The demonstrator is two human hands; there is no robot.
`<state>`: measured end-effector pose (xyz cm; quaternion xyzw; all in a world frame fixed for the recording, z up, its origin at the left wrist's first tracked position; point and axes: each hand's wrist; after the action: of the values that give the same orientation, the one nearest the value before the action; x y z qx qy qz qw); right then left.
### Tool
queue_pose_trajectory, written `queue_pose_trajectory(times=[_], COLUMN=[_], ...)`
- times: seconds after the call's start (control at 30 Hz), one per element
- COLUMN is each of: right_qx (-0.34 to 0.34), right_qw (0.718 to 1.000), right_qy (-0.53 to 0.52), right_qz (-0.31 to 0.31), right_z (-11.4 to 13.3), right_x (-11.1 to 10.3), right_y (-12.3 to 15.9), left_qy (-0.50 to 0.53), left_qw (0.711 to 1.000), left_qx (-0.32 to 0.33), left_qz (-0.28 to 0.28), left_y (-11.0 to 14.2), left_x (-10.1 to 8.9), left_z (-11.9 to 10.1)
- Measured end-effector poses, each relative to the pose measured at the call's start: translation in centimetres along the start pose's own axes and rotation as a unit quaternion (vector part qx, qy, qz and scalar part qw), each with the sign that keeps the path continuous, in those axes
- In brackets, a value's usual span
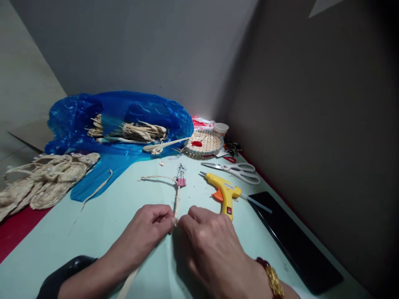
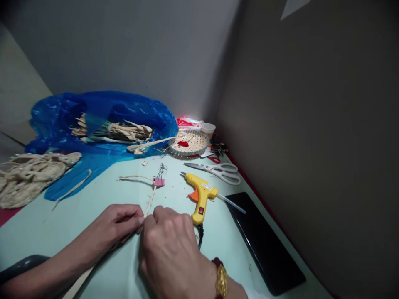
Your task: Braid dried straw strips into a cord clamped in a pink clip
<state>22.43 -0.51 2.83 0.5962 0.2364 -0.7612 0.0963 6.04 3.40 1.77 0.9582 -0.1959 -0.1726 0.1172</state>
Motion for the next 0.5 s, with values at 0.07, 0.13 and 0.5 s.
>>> queue_pose_trajectory(times=[0.07, 0.13, 0.5], right_qx=[-0.061, -0.113, -0.145], right_qw=[0.997, 0.99, 0.982], right_qy=[0.034, 0.063, 0.008], right_qz=[-0.029, -0.057, -0.12], right_z=[0.4, 0.6, 1.0], right_x=[0.5, 1.1, 1.6], right_y=[0.3, 0.4, 0.1], left_qy=[0.013, 0.031, 0.125], left_qw=[1.0, 0.999, 0.991], left_qx=[-0.004, -0.014, -0.035], left_qz=[0.008, 0.024, 0.041], left_y=[0.2, 0.3, 0.3], left_x=[0.1, 0.0, -0.3], left_z=[-0.3, -0.4, 0.0])
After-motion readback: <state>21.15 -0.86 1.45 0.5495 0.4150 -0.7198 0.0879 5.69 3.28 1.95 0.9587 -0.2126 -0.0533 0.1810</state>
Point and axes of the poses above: each hand's wrist, its own y-axis away from the middle knuckle, its own x-axis out of the palm, z = x × y, and after that the axes turned 4 degrees about y, right-handed
